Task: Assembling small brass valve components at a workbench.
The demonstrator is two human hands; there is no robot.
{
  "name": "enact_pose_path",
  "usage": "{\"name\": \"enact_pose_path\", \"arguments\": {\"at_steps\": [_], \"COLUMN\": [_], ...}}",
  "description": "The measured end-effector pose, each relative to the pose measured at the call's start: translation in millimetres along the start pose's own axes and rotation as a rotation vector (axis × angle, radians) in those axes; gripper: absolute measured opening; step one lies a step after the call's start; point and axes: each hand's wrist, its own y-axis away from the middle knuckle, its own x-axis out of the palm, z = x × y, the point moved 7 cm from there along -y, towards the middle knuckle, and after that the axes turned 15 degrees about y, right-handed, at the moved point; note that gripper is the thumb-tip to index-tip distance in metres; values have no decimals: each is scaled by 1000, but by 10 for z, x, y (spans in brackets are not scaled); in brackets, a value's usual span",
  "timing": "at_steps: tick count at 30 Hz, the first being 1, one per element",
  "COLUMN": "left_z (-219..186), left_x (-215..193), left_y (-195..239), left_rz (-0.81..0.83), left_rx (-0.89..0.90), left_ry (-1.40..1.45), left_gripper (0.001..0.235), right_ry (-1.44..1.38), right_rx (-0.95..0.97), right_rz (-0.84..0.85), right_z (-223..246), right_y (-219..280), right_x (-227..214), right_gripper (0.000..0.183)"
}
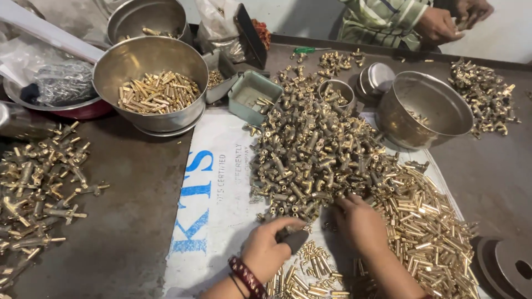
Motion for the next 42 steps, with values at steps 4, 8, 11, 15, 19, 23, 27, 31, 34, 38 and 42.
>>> {"name": "enact_pose_path", "arguments": {"at_steps": [4, 8, 11, 15, 19, 23, 27, 31, 34, 38, 42], "left_z": [-253, -160, 182, 169, -68, -34, 3, 39, 14, 65, 55], "left_x": [6, -27, 0, 32, -51, 2, 44, 88, 48, -60, -68], "left_y": [-74, -100, -335, -382, -217, -220, -200, -209, -209, -308, -351], "left_rz": [-9, -16, 63, 175, 146, 232, 260, 237, 215, 157, 173], "left_rx": [214, -4, 107, 358, 574, 544, 489, 456, 295, 166, 207], "left_ry": [120, 136, 289, 387, 158, 191, 170, 172, 290, 427, 527], "left_gripper": [47, 41, 44, 37, 34, 29, 27, 28, 32, 41, 44], "right_ry": [258, 170, -249, -572, -632, -768, -819, -656, -381, 221, 508], "right_rx": [-32, 21, 114, -76, -303, -202, -134, -240, -39, 167, -124], "right_rz": [58, 85, 149, 78, -80, -77, -82, -127, -104, -58, -204], "right_z": [51, 195, 367, 720, 828, 647, 522, 394, -155, -947, -854], "right_y": [-25, 59, 182, 382, 466, 532, 601, 557, 340, 365, 621], "right_x": [183, -181, -374, -361, -367, -119, 0, -111, -184, -270, -128], "right_gripper": [26, 25, 28, 28, 18, 14, 12, 11, 20, 39, 33]}}
